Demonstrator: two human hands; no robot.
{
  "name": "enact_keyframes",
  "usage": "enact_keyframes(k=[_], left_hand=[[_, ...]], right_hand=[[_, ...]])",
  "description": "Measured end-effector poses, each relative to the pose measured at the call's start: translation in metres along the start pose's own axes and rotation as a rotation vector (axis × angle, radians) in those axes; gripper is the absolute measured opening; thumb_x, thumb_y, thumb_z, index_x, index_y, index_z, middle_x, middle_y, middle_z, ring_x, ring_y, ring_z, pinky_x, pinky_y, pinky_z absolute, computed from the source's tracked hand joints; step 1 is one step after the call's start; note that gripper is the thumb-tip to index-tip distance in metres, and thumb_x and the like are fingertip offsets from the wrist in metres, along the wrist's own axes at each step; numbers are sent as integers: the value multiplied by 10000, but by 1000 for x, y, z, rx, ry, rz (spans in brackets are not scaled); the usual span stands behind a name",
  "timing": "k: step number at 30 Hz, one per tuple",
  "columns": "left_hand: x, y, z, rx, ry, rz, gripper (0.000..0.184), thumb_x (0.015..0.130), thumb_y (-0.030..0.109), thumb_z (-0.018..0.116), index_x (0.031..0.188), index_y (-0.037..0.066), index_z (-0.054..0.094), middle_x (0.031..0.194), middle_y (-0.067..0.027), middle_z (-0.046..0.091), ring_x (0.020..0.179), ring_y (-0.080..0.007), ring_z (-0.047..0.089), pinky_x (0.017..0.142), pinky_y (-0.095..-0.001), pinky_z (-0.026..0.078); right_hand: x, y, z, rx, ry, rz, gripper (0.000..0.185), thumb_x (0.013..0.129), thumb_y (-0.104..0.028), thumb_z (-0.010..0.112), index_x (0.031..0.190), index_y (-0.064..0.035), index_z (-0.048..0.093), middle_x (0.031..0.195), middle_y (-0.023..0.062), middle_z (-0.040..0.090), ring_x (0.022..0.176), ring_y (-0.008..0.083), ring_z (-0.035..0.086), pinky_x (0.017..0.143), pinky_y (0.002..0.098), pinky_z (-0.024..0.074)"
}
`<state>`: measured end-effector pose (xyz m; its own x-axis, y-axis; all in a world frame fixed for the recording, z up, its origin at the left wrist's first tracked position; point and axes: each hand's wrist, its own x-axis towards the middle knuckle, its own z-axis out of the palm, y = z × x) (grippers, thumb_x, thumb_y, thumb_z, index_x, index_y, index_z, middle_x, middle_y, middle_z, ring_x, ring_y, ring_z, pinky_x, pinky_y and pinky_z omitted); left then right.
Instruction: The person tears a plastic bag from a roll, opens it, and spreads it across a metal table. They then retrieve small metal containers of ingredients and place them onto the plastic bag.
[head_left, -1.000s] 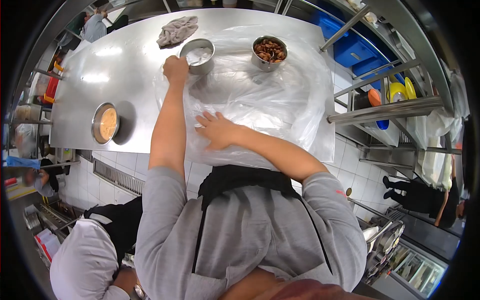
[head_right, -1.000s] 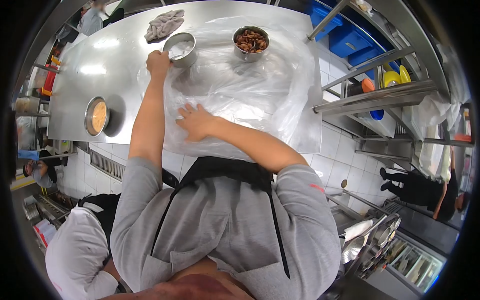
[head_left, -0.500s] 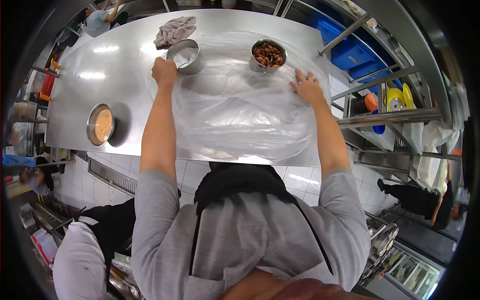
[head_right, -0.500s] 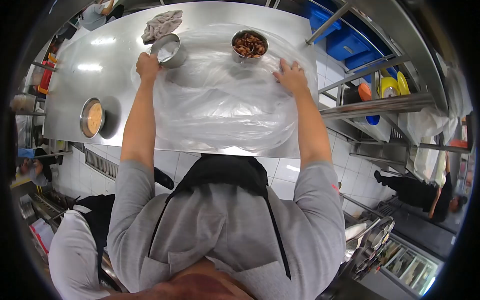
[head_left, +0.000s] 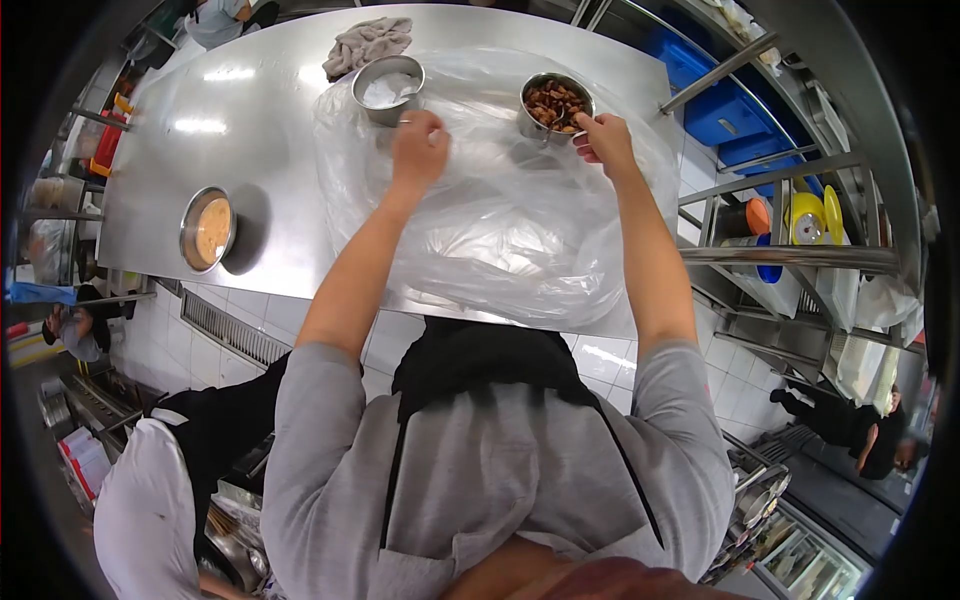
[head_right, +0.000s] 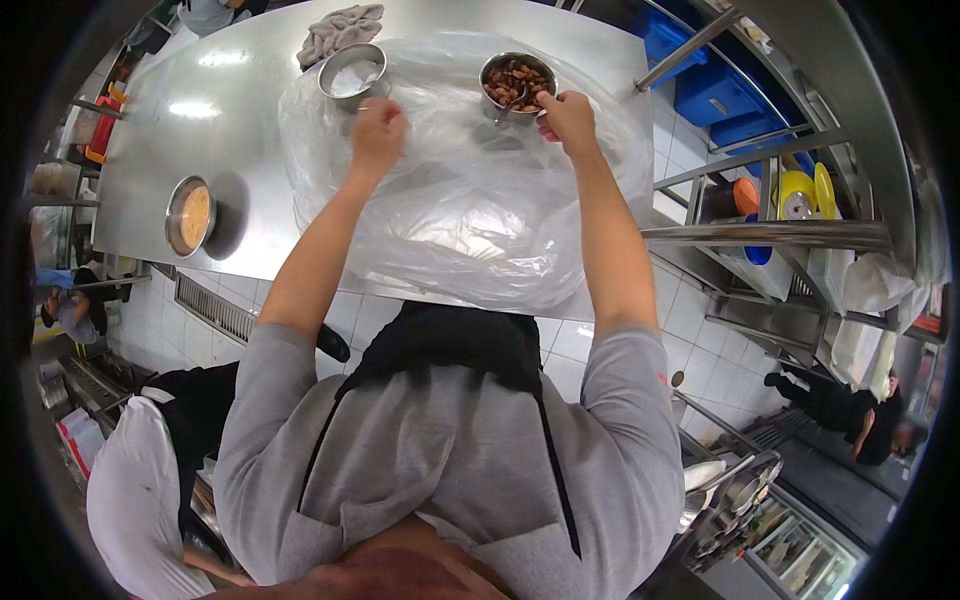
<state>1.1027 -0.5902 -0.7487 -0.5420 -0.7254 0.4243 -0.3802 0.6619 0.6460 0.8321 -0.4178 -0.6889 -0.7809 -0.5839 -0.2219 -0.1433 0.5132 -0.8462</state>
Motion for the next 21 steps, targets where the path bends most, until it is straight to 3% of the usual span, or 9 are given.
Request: enact_keyframes(k=[1,4,7,9,12,15,18,20,21], left_hand=[[-4,11,7,-37,-159,26,385,856,268,648,1198,107,573,1321,-127,550,1232,-340,517,961,-480,449],[-11,54,-7,486,-548,-75,708,801,508,681,1427,290,435,1566,-117,269,1431,-450,188,1051,-686,257],[-9,44,-15,507,-749,-180,880,746,644,651,1499,421,255,1625,-63,45,1448,-483,-24,982,-830,67],[-14,43,-20,513,-728,-182,866,743,649,651,1490,428,274,1626,-51,53,1455,-466,-8,981,-830,81],[-15,46,-30,517,-693,-167,818,768,614,646,1482,390,314,1615,-51,125,1449,-468,61,969,-833,118],[-13,27,-33,433,-634,-136,745,805,534,644,1445,246,392,1539,-101,296,1398,-470,218,984,-771,226],[7,-25,-29,408,-523,-191,665,822,440,652,1350,80,468,1385,-157,461,1303,-429,379,1001,-641,344],[7,-48,-28,480,-401,-209,644,812,401,671,1297,15,496,1296,-178,519,1254,-389,441,1002,-557,395],[4,-55,-27,544,-319,-194,648,799,394,685,1282,3,501,1266,-184,530,1241,-367,454,999,-522,410]], right_hand=[[9,4,5,-8,13,18,254,829,-235,626,776,13,632,678,135,689,540,205,676,483,318,538],[20,-1,6,-53,57,77,196,831,-144,625,837,52,630,702,152,682,536,208,668,478,312,567],[28,6,-4,-11,114,100,213,832,-153,625,833,60,626,698,150,680,527,223,665,494,319,578],[31,19,-13,67,158,106,256,839,-185,640,836,70,625,693,149,677,516,231,660,502,321,584],[28,18,-32,87,-59,16,337,858,-278,664,784,51,641,673,129,670,504,202,646,484,310,561],[6,-31,-58,-438,41,-48,395,833,-376,656,685,-11,667,648,130,673,529,231,664,542,348,526],[-23,-80,-44,-336,125,-438,436,871,-399,662,679,-7,657,609,75,646,516,140,613,446,280,470],[-56,-117,-2,-509,82,-712,333,878,-317,655,753,-8,667,630,62,650,568,125,623,499,272,479],[-48,-116,27,-421,-91,-722,257,872,-275,654,872,-19,672,710,63,672,588,127,628,527,274,498]])
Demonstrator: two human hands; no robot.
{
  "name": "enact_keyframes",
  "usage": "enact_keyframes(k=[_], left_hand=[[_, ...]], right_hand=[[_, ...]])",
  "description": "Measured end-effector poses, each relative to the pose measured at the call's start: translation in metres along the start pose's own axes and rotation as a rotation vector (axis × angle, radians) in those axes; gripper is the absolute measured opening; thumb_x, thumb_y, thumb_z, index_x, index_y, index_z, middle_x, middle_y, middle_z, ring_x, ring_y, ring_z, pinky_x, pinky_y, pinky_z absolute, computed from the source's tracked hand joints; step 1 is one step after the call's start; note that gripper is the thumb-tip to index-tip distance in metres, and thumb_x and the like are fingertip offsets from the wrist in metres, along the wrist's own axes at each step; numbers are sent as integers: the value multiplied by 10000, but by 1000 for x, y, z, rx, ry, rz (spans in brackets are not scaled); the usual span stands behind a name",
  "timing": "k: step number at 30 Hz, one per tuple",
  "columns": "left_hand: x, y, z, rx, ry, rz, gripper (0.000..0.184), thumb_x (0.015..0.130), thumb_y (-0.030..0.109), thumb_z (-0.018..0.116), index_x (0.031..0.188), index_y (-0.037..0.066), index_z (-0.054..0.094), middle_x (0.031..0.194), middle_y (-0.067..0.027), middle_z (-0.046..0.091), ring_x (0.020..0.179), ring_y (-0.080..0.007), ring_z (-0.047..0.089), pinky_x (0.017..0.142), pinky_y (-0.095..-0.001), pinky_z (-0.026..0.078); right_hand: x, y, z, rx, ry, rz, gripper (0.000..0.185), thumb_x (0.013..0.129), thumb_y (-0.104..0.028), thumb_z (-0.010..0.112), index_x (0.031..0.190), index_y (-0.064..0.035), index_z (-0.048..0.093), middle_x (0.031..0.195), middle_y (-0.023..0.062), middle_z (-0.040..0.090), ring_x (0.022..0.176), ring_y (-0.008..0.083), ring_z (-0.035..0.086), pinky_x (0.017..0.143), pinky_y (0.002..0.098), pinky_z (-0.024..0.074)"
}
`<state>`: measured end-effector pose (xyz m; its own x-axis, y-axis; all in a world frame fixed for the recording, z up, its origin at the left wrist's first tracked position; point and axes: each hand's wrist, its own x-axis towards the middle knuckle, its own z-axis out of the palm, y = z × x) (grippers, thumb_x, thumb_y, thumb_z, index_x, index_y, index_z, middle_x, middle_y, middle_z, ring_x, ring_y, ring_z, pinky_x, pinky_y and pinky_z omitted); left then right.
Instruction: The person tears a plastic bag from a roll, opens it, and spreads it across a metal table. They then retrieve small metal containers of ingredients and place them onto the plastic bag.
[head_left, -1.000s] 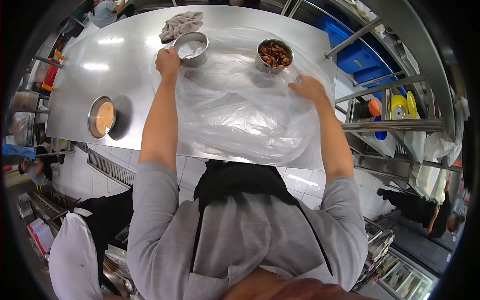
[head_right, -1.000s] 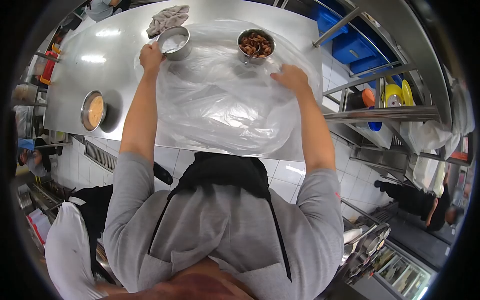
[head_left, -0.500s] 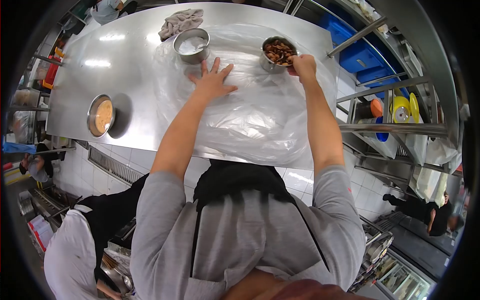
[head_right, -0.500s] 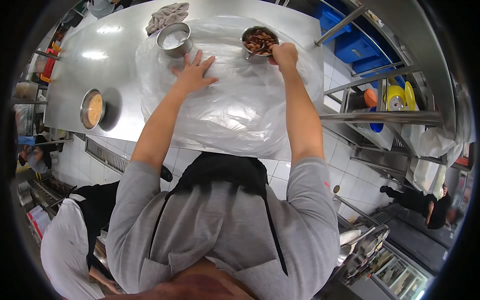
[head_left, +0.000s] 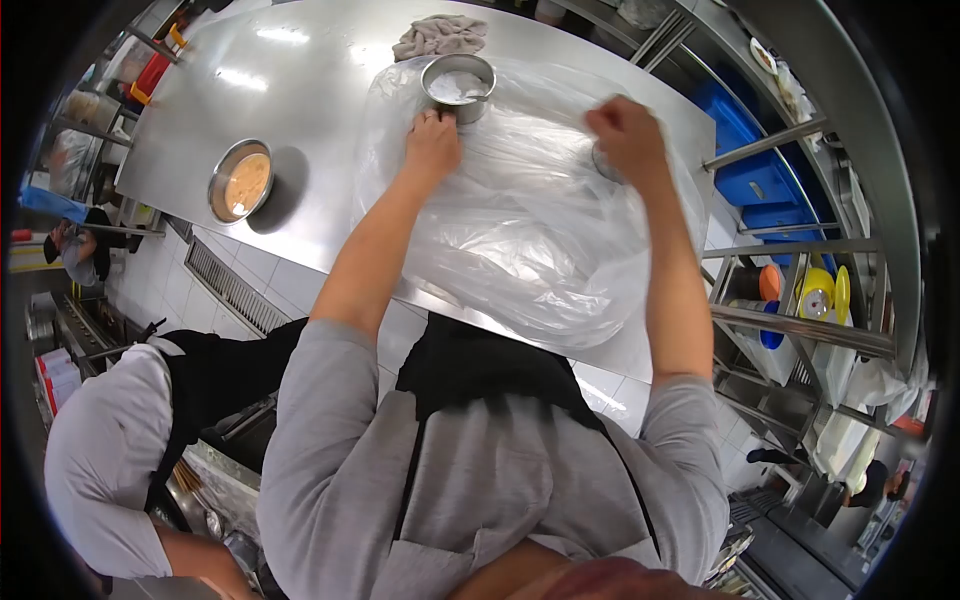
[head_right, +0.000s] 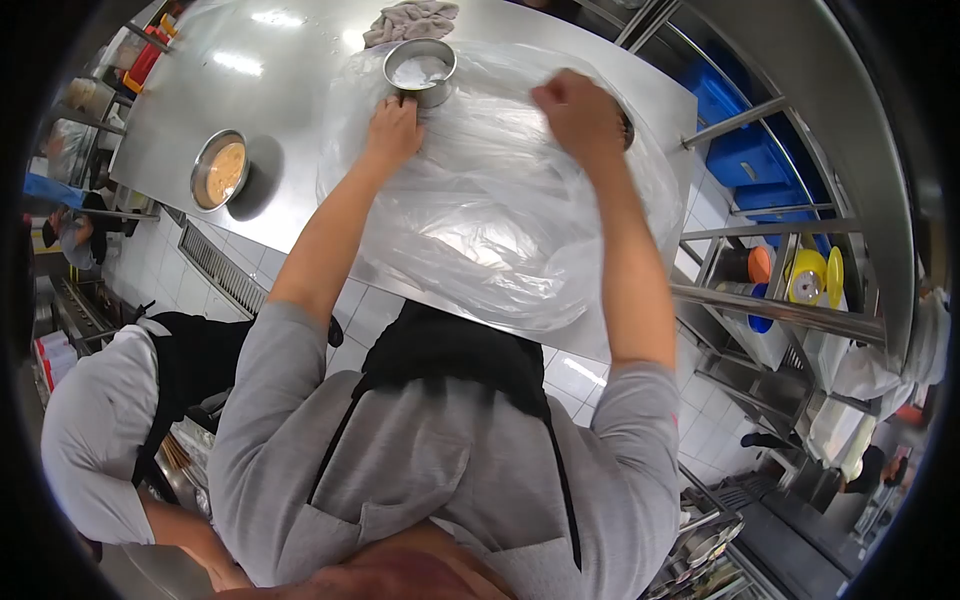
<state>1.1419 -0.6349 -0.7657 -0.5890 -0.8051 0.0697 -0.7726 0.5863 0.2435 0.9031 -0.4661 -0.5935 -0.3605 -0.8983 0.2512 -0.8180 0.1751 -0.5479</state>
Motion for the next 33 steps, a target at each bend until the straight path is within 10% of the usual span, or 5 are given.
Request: enact_keyframes(k=[7,19,25,33], left_hand=[[-5,-12,-51,53,-225,-120,1026,653,500,815,1428,17,348,1403,-322,402,1322,-415,416,1052,-453,396],[-1,-28,-75,73,-384,-211,1407,440,584,890,1547,200,111,1465,-404,223,1286,-492,436,1027,-465,433],[13,-23,-82,125,-546,-261,1391,512,622,860,1554,235,25,1547,-339,24,1371,-438,344,1033,-548,406],[-28,-56,-42,-222,-162,-81,1156,685,527,803,1550,219,101,1581,-257,54,1402,-481,247,1120,-543,278]], right_hand=[[74,-32,143,417,-356,486,450,923,-373,561,906,69,646,701,160,677,526,190,647,474,313,547],[96,-53,146,226,-258,371,181,740,-82,564,641,44,649,573,172,652,495,245,668,578,343,570],[55,-33,108,263,-275,440,159,713,-72,577,621,44,634,546,190,633,483,256,662,563,353,562],[45,-43,144,573,-54,585,254,832,-130,559,706,79,630,627,189,662,483,273,656,524,365,551]])
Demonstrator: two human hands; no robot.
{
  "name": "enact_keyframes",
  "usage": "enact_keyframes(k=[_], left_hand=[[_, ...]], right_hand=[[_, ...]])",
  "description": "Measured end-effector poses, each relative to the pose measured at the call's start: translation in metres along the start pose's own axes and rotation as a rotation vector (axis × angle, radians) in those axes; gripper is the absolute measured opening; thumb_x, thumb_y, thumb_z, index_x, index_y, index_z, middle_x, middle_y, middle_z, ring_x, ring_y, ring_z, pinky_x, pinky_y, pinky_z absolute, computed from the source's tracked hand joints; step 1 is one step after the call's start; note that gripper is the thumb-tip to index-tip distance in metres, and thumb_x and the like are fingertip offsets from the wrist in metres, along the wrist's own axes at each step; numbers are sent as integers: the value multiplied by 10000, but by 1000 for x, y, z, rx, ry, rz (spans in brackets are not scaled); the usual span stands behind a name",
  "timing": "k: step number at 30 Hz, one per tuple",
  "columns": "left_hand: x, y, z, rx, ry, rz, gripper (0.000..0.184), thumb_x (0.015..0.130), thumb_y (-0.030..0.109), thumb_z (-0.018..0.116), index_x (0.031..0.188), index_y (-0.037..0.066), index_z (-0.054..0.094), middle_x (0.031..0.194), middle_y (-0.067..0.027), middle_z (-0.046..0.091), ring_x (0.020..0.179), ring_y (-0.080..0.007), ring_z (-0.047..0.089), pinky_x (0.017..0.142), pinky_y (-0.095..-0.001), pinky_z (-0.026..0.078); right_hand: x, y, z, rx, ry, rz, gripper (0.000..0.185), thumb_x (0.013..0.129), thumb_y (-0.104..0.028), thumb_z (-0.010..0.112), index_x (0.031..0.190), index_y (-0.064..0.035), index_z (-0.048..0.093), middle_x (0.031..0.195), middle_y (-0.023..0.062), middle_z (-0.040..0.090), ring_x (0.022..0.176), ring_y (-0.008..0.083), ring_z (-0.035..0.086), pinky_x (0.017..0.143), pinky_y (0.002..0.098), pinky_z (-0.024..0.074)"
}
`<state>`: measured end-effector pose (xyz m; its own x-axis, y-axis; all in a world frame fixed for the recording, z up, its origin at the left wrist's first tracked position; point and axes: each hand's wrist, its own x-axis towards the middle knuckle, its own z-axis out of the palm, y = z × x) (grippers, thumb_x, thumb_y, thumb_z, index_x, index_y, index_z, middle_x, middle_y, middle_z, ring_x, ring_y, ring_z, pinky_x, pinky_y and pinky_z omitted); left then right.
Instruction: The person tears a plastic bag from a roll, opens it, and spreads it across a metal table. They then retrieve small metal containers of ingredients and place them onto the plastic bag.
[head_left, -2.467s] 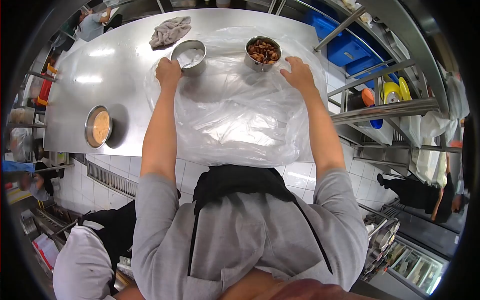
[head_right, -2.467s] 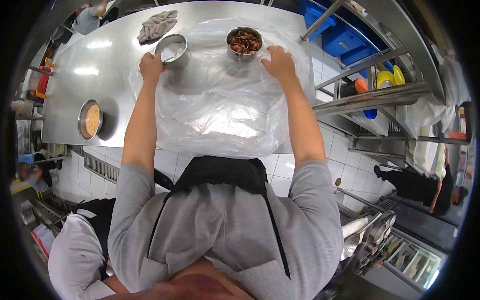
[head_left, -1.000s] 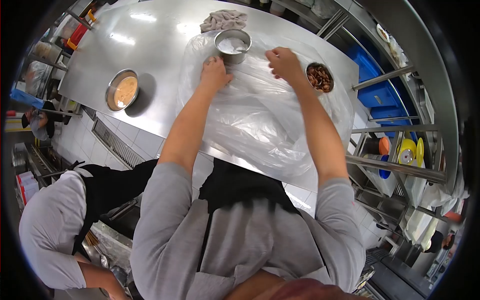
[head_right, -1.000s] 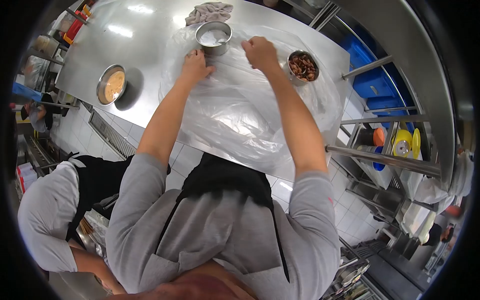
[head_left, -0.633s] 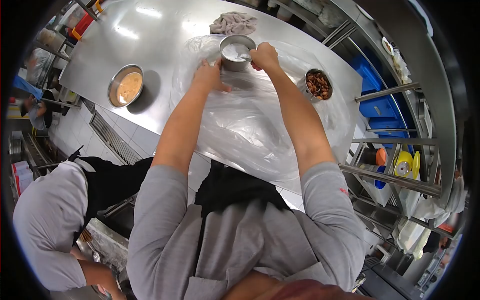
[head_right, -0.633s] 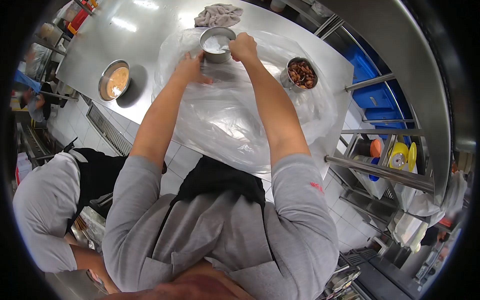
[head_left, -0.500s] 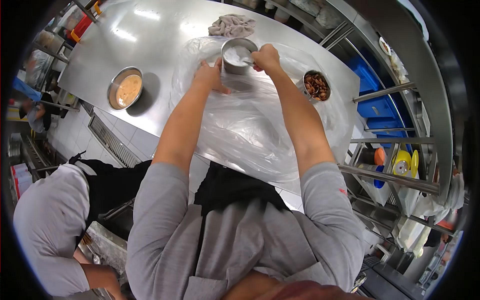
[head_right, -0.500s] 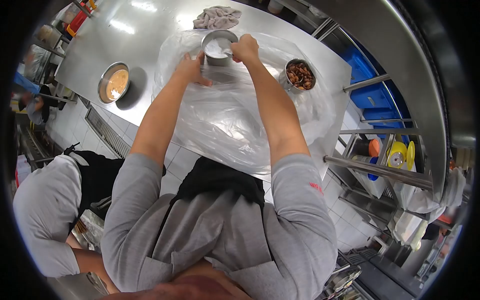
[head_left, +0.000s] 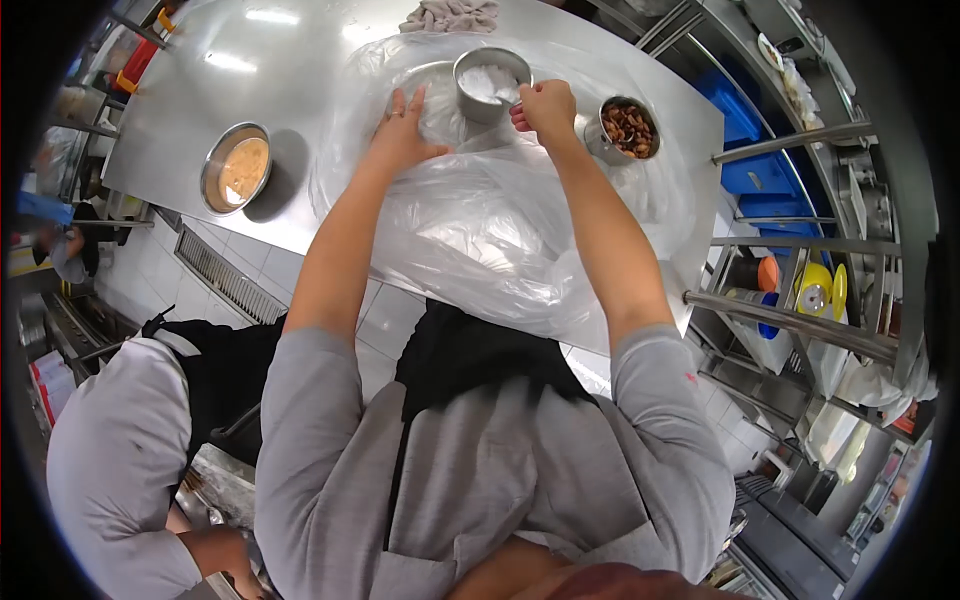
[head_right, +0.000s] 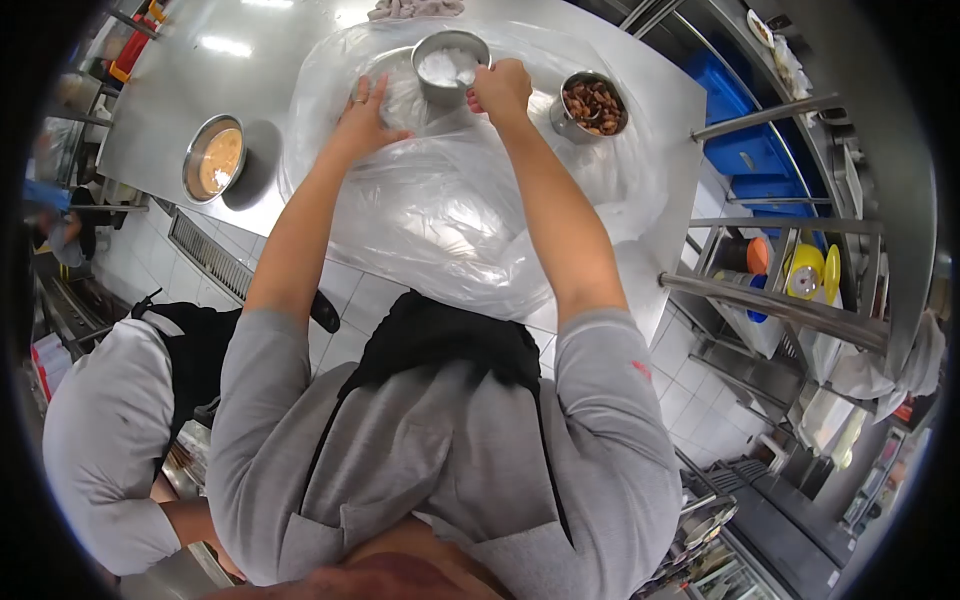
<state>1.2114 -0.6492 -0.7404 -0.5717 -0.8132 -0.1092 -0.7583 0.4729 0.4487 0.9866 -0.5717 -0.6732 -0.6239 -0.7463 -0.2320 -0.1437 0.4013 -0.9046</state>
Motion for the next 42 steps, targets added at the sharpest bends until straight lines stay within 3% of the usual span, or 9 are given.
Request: enact_keyframes(k=[4,6,8,12,15,19,28,37,42], left_hand=[[-26,10,5,102,174,97,887,806,462,714,1529,245,249,1587,-202,136,1418,-441,235,1090,-598,290],[-58,46,0,270,65,344,788,850,442,660,1514,235,292,1590,-185,141,1440,-427,176,1106,-606,244],[-94,65,15,306,-29,503,727,869,435,631,1499,231,331,1584,-179,165,1445,-430,153,1108,-626,212],[-131,87,38,278,-192,557,676,872,415,626,1477,243,378,1563,-191,216,1427,-457,178,1094,-649,216],[-104,122,16,335,-603,430,650,870,415,621,1464,264,404,1576,-182,186,1438,-454,143,1091,-628,247],[-56,131,48,20,-377,551,723,851,412,649,1495,330,329,1600,-152,125,1436,-492,93,1082,-666,237],[-67,187,43,337,-528,393,845,769,466,703,1479,488,245,1627,-37,-55,1438,-498,-82,980,-833,98],[-71,179,48,276,-392,432,841,715,471,750,1455,447,350,1622,-64,69,1440,-506,-5,975,-837,116],[-80,173,53,257,-380,438,834,706,460,769,1446,415,387,1611,-92,115,1439,-507,31,981,-829,140]], right_hand=[[-42,31,-28,-456,-90,-356,286,879,-285,602,902,-15,693,946,189,711,917,321,693,822,478,533],[-78,60,-49,-690,-238,-572,400,883,-428,592,1127,-123,680,1271,190,600,1219,354,538,966,470,457],[-110,98,-67,-1033,-137,-711,486,876,-475,587,1217,-133,639,1385,197,494,1268,369,479,987,425,435],[-125,132,-115,-1217,-96,-975,554,865,-467,612,1323,-158,574,1308,209,573,1169,360,557,959,407,454],[-98,124,-149,-578,-316,-247,535,866,-413,617,1315,-131,545,1019,165,707,938,301,676,867,434,515],[-60,86,-164,169,358,4,317,860,-230,620,1066,0,548,722,129,670,545,202,662,487,309,537],[-9,52,-174,-135,294,105,163,803,-79,595,851,75,569,629,173,645,470,182,621,380,295,463],[-64,40,-160,103,78,164,125,805,-68,533,776,52,557,573,162,605,395,173,546,322,298,382],[-57,59,-141,-30,243,167,134,812,-68,544,832,65,544,624,172,628,446,192,601,346,311,423]])
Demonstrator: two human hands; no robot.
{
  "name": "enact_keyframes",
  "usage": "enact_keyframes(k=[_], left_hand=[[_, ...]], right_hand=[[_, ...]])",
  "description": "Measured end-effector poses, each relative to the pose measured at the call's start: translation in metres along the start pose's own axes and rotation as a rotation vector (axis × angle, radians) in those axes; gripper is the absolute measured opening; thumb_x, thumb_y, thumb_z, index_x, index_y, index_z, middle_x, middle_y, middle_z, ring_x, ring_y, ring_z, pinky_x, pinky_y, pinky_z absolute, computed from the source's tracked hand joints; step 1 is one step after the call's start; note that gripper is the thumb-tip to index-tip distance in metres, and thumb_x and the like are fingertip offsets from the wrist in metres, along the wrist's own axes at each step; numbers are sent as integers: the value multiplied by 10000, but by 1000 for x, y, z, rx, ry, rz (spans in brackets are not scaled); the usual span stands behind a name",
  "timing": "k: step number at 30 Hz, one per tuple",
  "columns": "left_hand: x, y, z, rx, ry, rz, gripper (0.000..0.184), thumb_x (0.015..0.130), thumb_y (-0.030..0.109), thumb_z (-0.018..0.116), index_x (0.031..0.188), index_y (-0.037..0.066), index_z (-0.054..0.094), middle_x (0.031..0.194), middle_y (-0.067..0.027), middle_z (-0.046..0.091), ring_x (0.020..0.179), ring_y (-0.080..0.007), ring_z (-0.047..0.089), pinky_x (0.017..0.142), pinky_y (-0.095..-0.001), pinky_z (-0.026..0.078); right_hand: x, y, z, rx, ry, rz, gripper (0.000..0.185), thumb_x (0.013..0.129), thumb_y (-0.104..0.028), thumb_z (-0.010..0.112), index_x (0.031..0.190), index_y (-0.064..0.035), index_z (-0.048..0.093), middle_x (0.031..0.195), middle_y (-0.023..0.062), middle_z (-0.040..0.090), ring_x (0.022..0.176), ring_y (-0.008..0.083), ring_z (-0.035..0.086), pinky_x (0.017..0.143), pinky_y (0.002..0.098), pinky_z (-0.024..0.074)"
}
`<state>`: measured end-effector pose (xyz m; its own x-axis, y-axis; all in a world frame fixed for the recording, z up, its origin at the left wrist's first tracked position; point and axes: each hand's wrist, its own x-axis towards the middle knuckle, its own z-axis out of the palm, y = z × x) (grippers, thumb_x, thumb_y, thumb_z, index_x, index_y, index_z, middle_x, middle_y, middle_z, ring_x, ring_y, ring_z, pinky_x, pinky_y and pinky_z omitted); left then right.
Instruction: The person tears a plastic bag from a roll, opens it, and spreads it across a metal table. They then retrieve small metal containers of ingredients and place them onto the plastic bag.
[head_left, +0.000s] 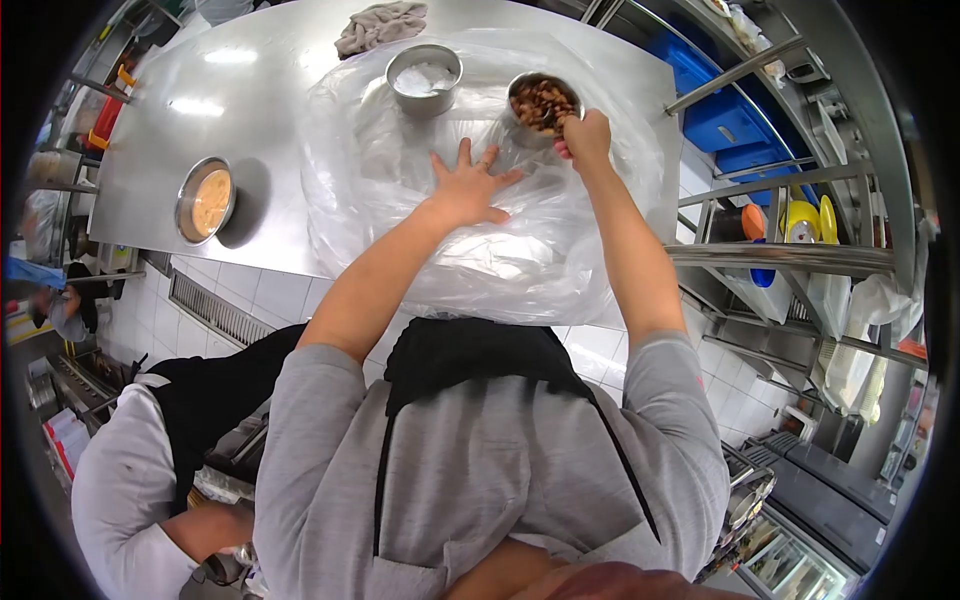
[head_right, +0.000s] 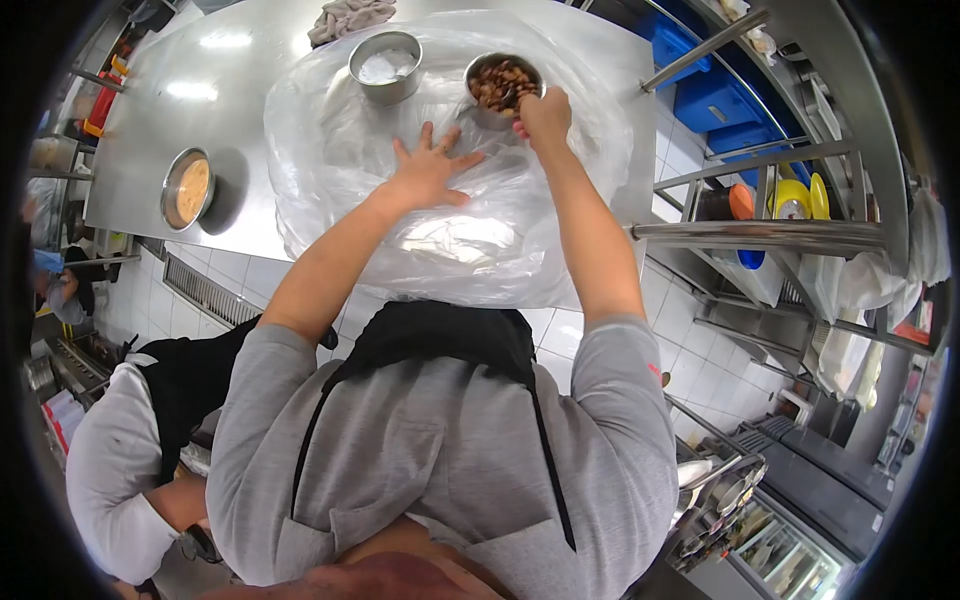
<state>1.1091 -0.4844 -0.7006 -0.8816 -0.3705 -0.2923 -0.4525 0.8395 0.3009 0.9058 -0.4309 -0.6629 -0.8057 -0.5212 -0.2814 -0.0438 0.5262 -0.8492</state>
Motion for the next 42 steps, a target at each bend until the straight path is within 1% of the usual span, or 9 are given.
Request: enact_keyframes(k=[9,12,15,17,19,20,22,32,42], left_hand=[[-5,-8,-6,-100,39,15,724,736,360,766,1400,289,485,1543,-143,291,1411,-446,217,1019,-711,277],[17,-58,1,-199,221,-72,632,751,348,746,1334,196,557,1471,-165,402,1344,-392,353,1008,-627,341],[22,-84,-2,-103,355,-210,613,754,388,732,1300,151,585,1428,-181,445,1291,-391,404,994,-609,348],[16,-90,0,-19,364,-266,643,747,437,730,1303,151,581,1431,-187,436,1297,-414,384,993,-626,336],[15,-88,4,25,378,-289,691,733,495,732,1318,165,567,1453,-190,409,1335,-443,338,1000,-651,317],[11,-82,-2,30,327,-312,721,722,518,734,1331,177,554,1466,-190,392,1351,-456,307,1001,-666,306],[-1,-66,-16,34,221,-366,780,698,563,740,1356,201,527,1492,-189,358,1384,-481,246,1004,-696,283],[-20,-67,-10,-1,284,-462,960,610,651,763,1386,165,474,1372,-190,442,1283,-374,385,980,-607,346],[-43,-102,7,-114,292,-488,1220,609,608,796,1491,-11,223,1560,-265,159,1448,-457,104,1111,-603,220]], right_hand=[[34,7,6,101,33,47,218,853,-136,605,948,58,570,706,175,670,527,227,650,450,311,499],[31,21,5,-395,548,-566,254,878,-211,631,992,15,619,773,154,698,671,264,687,610,343,531],[-38,-38,9,-148,248,-724,248,915,-270,556,992,-54,648,906,145,700,888,343,661,803,428,503],[-49,-49,38,-381,186,-930,230,932,-229,558,968,-35,676,825,101,709,723,269,676,702,388,510],[-45,-39,84,-418,-136,-729,313,961,-285,504,955,-20,670,779,122,695,613,255,648,578,367,511],[-56,-41,101,17,-436,-250,408,978,-338,451,904,9,653,731,145,671,518,232,613,439,329,479],[-36,-37,137,230,-341,55,477,969,-399,456,882,35,636,716,165,655,470,224,595,367,309,453],[1,-66,162,58,-175,-168,273,833,-180,518,751,59,621,620,167,649,485,235,656,489,346,557],[-49,-20,127,380,-385,99,265,851,-116,506,829,134,592,687,202,644,513,248,652,407,334,541]])
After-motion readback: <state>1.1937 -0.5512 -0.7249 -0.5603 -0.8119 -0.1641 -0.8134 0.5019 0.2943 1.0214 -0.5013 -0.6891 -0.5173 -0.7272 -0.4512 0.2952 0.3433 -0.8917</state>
